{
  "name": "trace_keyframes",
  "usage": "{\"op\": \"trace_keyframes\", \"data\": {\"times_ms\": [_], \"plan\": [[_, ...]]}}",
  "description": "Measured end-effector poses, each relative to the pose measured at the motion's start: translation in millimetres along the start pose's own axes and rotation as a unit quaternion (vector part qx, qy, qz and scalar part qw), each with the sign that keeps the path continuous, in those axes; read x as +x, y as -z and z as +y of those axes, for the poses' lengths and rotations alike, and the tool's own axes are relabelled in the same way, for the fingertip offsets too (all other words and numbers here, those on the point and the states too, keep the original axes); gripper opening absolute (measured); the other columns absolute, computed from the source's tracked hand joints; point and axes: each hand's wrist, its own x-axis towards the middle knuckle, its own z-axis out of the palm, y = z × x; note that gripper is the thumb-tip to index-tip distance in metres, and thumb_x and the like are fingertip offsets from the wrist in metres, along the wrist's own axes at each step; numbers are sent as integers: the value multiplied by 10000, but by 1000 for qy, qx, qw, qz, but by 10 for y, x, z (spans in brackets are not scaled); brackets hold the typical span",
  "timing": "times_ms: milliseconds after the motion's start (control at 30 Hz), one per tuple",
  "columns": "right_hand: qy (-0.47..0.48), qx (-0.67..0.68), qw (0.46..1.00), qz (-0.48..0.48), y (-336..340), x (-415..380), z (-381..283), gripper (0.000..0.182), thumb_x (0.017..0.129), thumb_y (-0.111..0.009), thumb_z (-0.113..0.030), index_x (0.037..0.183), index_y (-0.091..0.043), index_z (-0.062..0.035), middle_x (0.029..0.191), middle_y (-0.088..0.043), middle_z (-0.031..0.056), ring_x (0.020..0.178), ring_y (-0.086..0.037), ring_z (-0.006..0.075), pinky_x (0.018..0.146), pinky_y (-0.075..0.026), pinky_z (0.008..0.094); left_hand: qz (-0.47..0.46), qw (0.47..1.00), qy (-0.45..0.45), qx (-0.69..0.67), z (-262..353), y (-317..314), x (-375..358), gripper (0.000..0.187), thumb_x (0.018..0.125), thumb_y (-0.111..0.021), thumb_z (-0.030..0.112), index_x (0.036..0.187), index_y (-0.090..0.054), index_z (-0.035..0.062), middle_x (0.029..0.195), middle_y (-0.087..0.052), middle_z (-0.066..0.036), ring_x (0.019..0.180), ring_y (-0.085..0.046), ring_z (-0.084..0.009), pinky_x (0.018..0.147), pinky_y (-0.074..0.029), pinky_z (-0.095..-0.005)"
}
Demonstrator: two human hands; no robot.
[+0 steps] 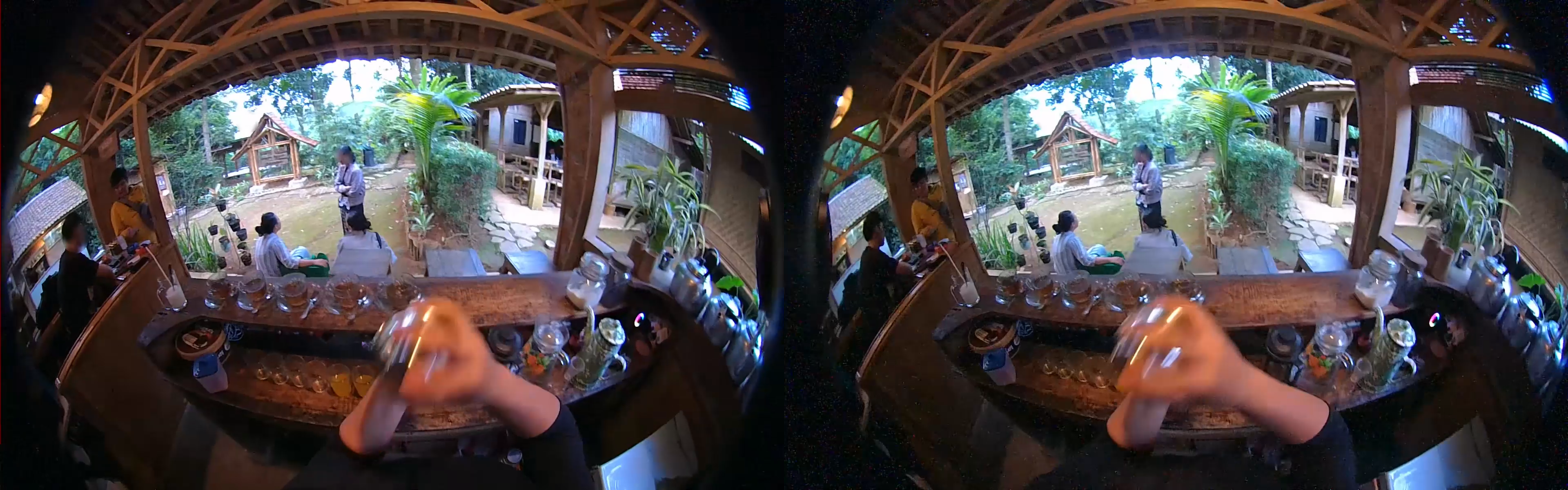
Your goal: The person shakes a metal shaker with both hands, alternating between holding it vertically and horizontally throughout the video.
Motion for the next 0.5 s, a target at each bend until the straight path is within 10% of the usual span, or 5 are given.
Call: {"op": "trace_keyframes", "data": {"times_ms": [133,200,333,400,500], "plan": [[188,126,972,-63,-336,246,-202,431,716,-662,-414,1046,-593,-145,1103,-513,131,963,-522,307,861,-390,444,-304,950,-77,4,318,-215,-204,211,834,-554,296,963,-495,140,953,-446,-18,956,-396,-196,856,-383,-471],[281,134,949,56,-702,363,29,380,717,-660,-374,1014,-596,-146,1096,-515,110,952,-518,296,879,-371,465,-158,982,-89,-55,528,-36,-350,206,841,-530,303,952,-493,133,956,-456,-16,959,-404,-194,847,-398,-438],[45,84,995,-8,-1095,440,331,349,645,-666,-177,977,-559,-152,1116,-517,91,988,-510,292,792,-437,458,-52,995,-29,-82,881,400,-738,191,843,-523,299,939,-525,135,963,-467,-13,966,-411,-190,854,-398,-433],[207,69,976,8,-1124,628,37,310,701,-633,-212,998,-560,-160,1130,-515,73,991,-520,290,777,-434,482,8,995,22,-94,1114,468,-786,184,844,-519,296,931,-546,136,967,-474,-11,970,-416,-187,858,-398,-429],[290,149,941,-92,-1170,737,-143,244,754,-591,-261,989,-556,-207,1130,-520,51,932,-536,305,753,-438,473,-246,959,-141,27,1076,-126,-924,161,825,-550,301,921,-574,173,981,-505,-14,996,-437,-201,862,-394,-418]]}}
